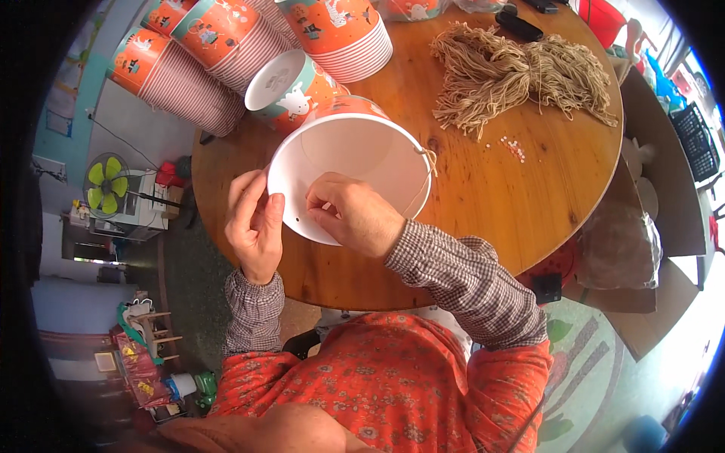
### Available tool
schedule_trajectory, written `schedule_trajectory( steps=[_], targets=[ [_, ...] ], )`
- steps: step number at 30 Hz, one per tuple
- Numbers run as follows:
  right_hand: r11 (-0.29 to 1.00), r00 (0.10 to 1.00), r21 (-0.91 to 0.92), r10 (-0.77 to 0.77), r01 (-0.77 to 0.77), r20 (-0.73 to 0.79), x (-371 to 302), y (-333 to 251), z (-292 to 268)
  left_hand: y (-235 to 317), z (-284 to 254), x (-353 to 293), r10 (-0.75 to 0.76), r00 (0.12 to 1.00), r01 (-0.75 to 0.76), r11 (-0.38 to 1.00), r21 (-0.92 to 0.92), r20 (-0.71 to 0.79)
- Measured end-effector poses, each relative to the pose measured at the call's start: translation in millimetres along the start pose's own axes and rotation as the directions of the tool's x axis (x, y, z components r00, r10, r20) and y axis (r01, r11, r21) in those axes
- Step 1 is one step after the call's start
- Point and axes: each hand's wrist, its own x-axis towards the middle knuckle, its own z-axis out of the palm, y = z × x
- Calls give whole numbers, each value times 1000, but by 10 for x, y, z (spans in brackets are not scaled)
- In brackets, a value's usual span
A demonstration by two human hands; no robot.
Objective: Threading twine through pre-punched holes in paper buckets to attach handles.
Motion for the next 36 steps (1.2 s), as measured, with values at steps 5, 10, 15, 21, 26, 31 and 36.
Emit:
schedule_trajectory(
  steps=[5,10,15,21,26,31,36],
  targets=[
    [1000,1000,6,-1,1,16,5,-33,-11,-38,-8,5,29,1000,-29,1000,-4,3],
    [980,999,201,7,3,-48,0,-77,-62,22,56,-28,-154,983,129,968,-214,-101],
    [901,995,424,-100,88,5,-35,-152,-193,25,-59,54,227,963,-236,971,50,143],
    [771,933,535,-221,346,-285,-24,-232,-441,-55,-223,96,329,872,-411,895,176,363],
    [853,832,330,-195,405,-519,-106,-291,-443,213,-226,263,363,898,-435,821,370,250],
    [952,924,276,-19,134,-382,-41,-195,-60,217,-121,231,25,993,-40,991,128,117],
    [985,918,116,-70,124,-391,-25,-149,15,219,-93,228,47,984,-54,998,37,170]
  ],
)
